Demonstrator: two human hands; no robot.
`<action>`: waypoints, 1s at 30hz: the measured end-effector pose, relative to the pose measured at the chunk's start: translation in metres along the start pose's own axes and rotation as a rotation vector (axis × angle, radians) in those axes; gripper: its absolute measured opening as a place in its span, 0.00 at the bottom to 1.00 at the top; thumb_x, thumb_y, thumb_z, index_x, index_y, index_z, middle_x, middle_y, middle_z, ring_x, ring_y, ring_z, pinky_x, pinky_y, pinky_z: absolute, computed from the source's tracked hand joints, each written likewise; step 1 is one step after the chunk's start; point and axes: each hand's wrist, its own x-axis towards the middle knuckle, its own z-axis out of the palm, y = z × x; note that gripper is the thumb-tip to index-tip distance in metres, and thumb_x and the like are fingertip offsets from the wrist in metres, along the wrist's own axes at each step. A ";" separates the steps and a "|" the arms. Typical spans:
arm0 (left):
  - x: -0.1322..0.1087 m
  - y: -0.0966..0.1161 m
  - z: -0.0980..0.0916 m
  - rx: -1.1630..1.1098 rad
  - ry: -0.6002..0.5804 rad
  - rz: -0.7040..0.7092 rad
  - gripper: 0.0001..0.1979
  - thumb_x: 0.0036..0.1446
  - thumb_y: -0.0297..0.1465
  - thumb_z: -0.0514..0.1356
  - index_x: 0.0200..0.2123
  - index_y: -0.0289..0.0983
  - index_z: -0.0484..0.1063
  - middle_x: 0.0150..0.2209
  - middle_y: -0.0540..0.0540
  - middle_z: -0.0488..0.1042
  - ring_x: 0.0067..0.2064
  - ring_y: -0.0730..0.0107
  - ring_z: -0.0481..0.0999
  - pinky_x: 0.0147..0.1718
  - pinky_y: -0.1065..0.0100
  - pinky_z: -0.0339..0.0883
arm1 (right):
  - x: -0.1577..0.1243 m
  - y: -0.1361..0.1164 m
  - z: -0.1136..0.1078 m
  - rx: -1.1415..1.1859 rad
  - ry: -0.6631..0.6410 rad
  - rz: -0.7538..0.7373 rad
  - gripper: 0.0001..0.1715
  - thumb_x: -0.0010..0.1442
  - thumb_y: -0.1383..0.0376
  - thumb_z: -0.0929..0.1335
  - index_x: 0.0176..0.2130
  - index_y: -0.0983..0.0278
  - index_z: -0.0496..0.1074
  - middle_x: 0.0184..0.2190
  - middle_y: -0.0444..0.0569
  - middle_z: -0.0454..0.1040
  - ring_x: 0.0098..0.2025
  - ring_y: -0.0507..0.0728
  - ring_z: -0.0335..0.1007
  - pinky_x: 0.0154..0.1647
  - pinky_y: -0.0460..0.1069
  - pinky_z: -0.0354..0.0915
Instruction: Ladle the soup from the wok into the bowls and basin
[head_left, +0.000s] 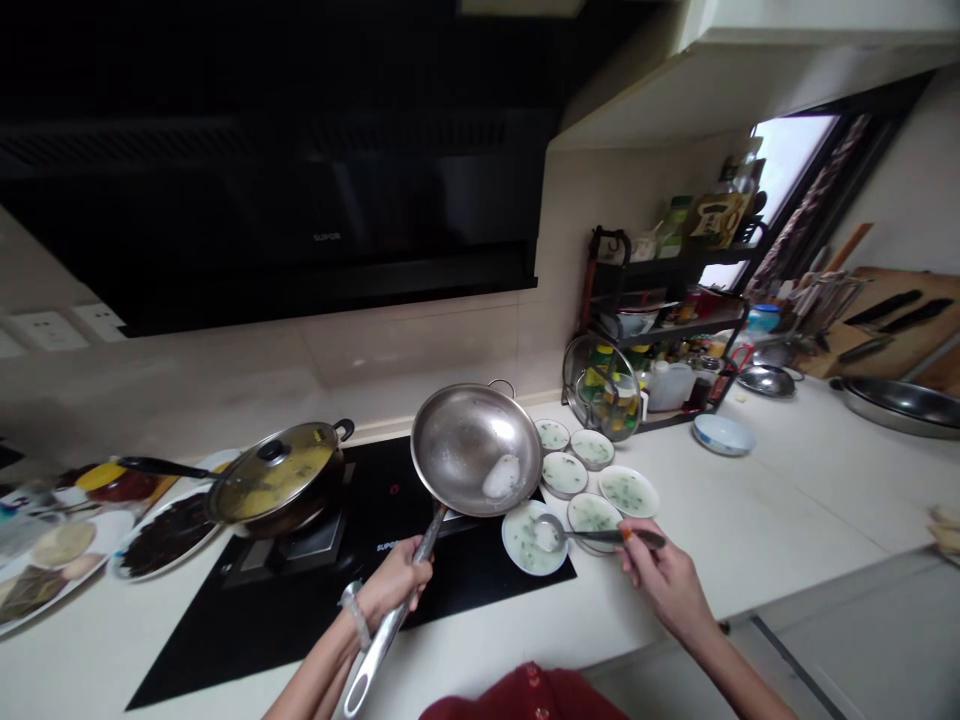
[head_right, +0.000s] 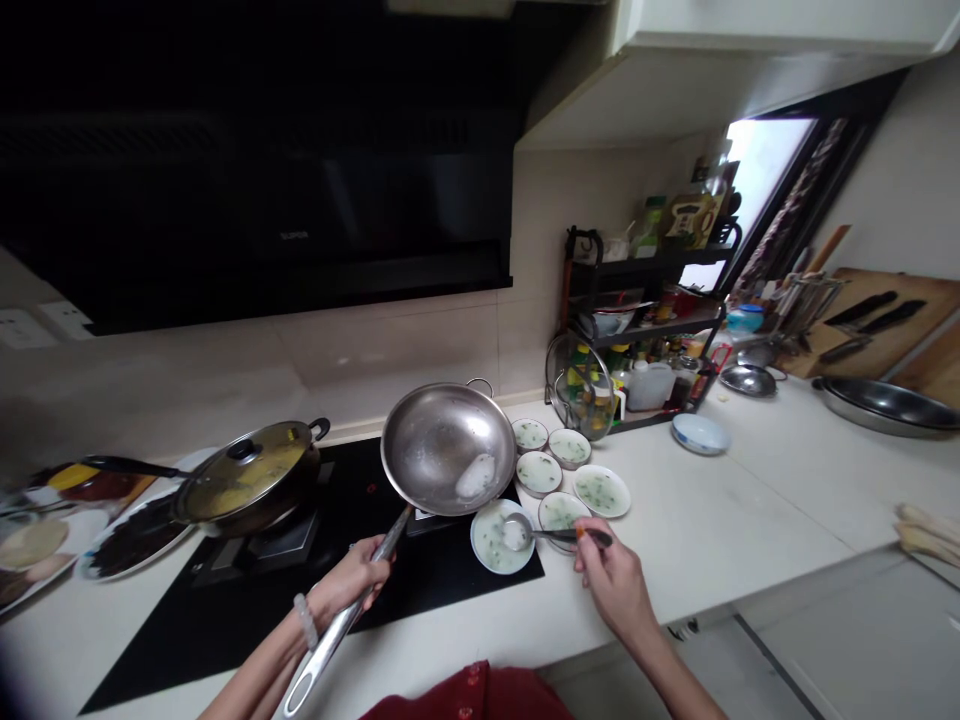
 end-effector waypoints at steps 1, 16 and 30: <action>0.000 0.000 0.000 -0.002 0.000 0.002 0.09 0.39 0.23 0.53 0.28 0.37 0.59 0.14 0.58 0.62 0.11 0.81 0.58 0.09 0.78 0.50 | -0.004 -0.001 0.001 -0.043 -0.042 -0.063 0.17 0.55 0.52 0.66 0.37 0.63 0.72 0.18 0.45 0.69 0.17 0.55 0.65 0.19 0.49 0.64; 0.001 0.001 0.001 -0.003 0.003 -0.006 0.09 0.39 0.22 0.54 0.27 0.37 0.58 0.14 0.58 0.61 0.11 0.81 0.58 0.09 0.78 0.50 | 0.007 -0.015 0.002 0.247 0.180 0.043 0.19 0.51 0.49 0.68 0.35 0.61 0.69 0.15 0.43 0.69 0.15 0.55 0.63 0.24 0.53 0.68; 0.002 0.000 0.003 0.007 0.006 0.008 0.09 0.41 0.23 0.55 0.27 0.38 0.58 0.13 0.59 0.60 0.10 0.82 0.57 0.09 0.79 0.50 | 0.059 0.012 0.074 0.039 -0.061 -0.229 0.14 0.56 0.56 0.64 0.38 0.60 0.73 0.30 0.49 0.73 0.26 0.56 0.70 0.29 0.52 0.68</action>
